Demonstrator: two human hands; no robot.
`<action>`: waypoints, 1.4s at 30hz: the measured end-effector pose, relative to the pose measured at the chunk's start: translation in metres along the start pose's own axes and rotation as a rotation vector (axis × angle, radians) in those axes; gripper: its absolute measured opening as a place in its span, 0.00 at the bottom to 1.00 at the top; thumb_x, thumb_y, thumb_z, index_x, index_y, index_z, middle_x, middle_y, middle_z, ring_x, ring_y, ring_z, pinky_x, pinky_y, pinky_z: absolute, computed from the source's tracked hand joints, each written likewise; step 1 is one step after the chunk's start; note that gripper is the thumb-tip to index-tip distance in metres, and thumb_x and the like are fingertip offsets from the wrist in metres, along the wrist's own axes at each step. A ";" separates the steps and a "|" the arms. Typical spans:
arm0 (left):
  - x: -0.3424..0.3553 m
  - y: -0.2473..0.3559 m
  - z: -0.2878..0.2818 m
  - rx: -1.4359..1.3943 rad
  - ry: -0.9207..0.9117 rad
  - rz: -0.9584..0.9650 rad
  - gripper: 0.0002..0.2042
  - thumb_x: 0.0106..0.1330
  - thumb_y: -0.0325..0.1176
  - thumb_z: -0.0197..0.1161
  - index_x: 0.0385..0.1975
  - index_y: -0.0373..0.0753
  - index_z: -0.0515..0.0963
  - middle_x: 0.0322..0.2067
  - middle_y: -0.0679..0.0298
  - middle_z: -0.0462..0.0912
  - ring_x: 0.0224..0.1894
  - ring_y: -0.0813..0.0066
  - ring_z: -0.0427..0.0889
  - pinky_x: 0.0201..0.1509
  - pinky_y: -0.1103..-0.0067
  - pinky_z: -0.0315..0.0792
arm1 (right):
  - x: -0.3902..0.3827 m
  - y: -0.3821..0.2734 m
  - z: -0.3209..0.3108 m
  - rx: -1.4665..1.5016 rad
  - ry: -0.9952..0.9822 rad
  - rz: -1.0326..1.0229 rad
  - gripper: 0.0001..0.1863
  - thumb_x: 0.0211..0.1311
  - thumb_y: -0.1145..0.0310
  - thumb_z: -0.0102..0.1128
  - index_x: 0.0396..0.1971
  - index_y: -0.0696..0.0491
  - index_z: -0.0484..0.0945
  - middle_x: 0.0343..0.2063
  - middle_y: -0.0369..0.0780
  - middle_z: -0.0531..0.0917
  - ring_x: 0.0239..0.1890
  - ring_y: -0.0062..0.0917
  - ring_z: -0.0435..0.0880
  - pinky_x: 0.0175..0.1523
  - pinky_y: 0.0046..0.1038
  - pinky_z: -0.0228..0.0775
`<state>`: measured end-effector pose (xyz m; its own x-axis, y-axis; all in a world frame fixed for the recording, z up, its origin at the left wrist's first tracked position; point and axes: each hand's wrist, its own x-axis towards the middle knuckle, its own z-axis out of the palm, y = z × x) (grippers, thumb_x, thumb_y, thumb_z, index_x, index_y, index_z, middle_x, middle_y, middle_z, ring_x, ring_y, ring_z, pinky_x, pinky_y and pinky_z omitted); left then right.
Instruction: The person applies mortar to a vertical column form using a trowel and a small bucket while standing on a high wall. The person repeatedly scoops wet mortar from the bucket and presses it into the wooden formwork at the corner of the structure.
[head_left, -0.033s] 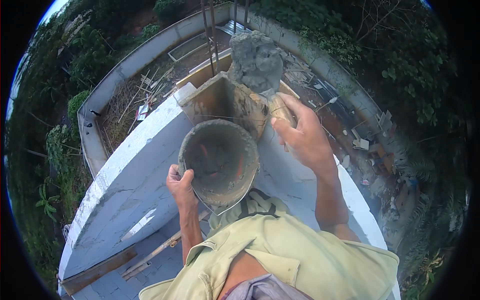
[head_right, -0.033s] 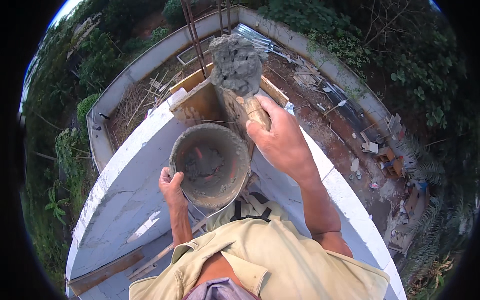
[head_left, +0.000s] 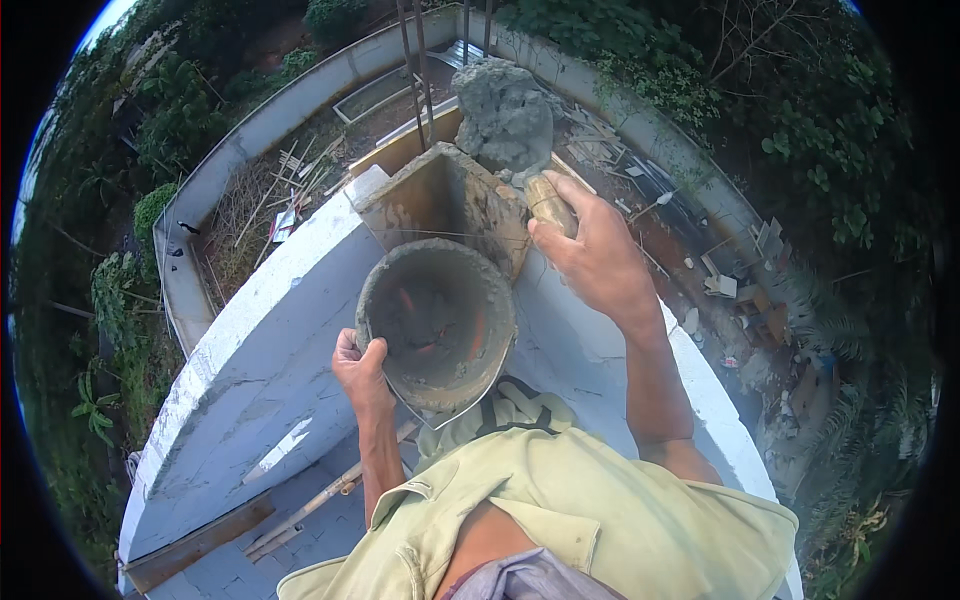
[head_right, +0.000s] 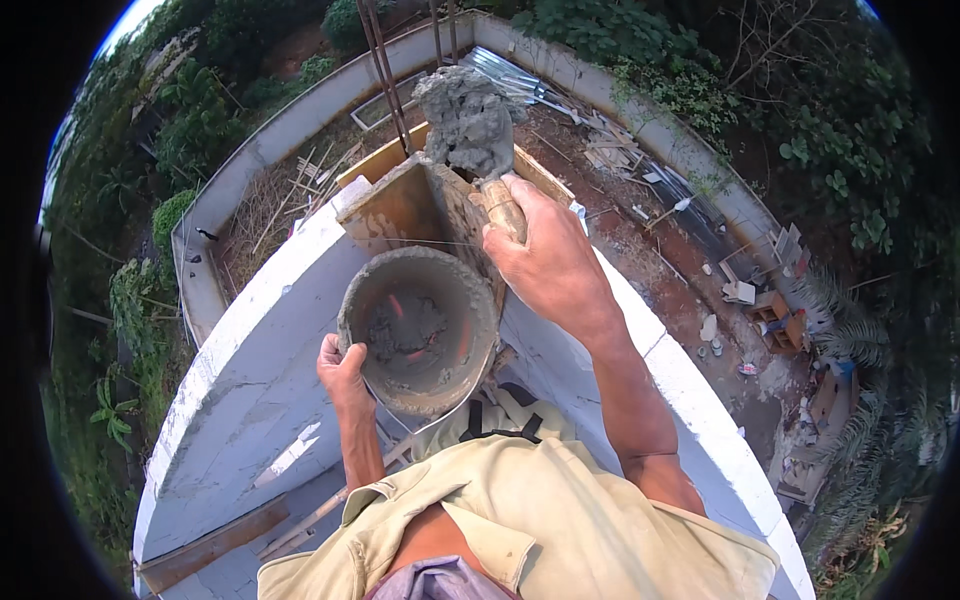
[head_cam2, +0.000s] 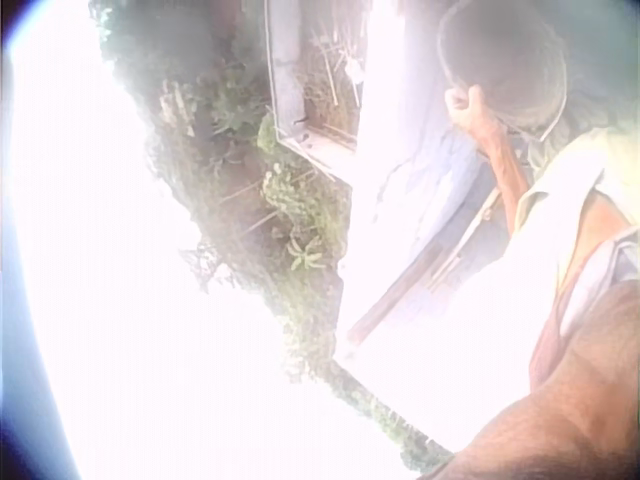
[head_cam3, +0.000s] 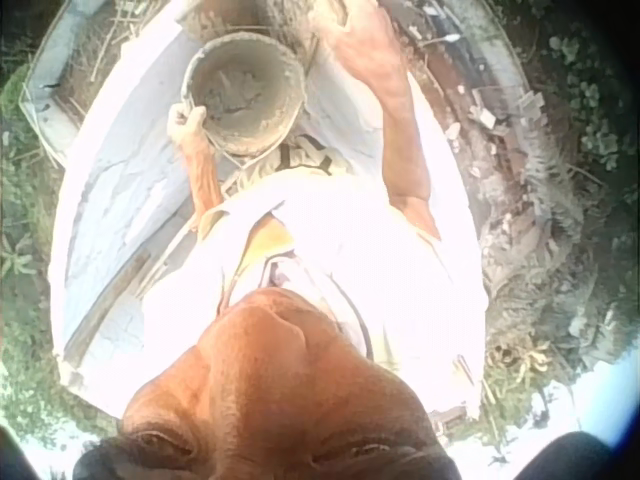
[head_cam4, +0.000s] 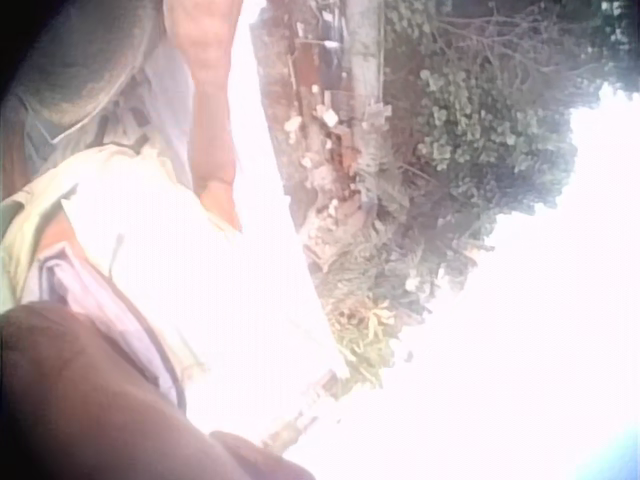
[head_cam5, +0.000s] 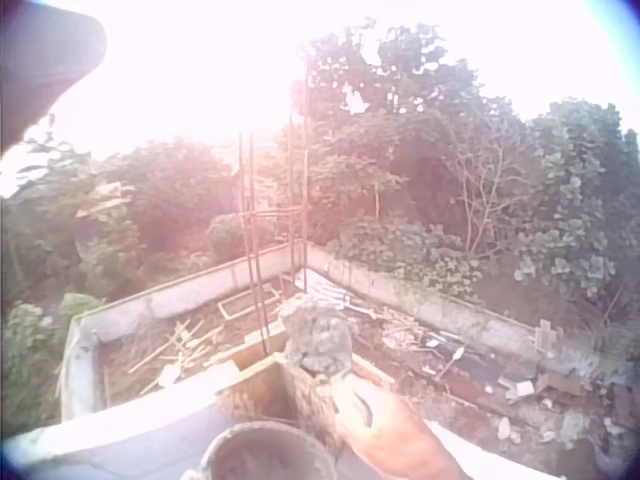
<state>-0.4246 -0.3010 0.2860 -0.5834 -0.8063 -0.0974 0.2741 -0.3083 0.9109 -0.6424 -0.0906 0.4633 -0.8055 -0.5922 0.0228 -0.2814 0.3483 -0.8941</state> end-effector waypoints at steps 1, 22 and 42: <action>-0.002 0.000 0.001 0.028 0.006 0.002 0.10 0.60 0.17 0.62 0.29 0.42 0.71 0.28 0.72 0.79 0.26 0.89 0.73 0.32 0.86 0.70 | 0.015 0.005 0.004 -0.410 0.144 -0.156 0.30 0.66 0.67 0.61 0.66 0.64 0.71 0.50 0.54 0.85 0.45 0.39 0.88 0.51 0.35 0.80; -0.009 0.017 0.033 0.439 -0.109 0.099 0.08 0.57 0.18 0.63 0.26 0.40 0.72 0.24 0.79 0.69 0.26 0.92 0.63 0.29 0.86 0.57 | -0.099 0.088 0.110 -0.825 -0.404 -0.467 0.25 0.52 0.74 0.67 0.53 0.59 0.76 0.38 0.41 0.80 0.34 0.33 0.87 0.33 0.31 0.82; -0.044 -0.001 0.050 0.836 -0.033 0.263 0.07 0.53 0.22 0.66 0.30 0.33 0.76 0.21 0.73 0.70 0.24 0.87 0.66 0.27 0.81 0.66 | -0.090 0.134 0.107 -0.763 -0.401 -0.406 0.21 0.56 0.74 0.62 0.52 0.57 0.78 0.38 0.45 0.82 0.30 0.38 0.89 0.32 0.36 0.81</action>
<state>-0.4375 -0.2406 0.3098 -0.6058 -0.7801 0.1565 -0.2400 0.3667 0.8988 -0.5517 -0.0684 0.2937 -0.3725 -0.9279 -0.0140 -0.8790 0.3576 -0.3154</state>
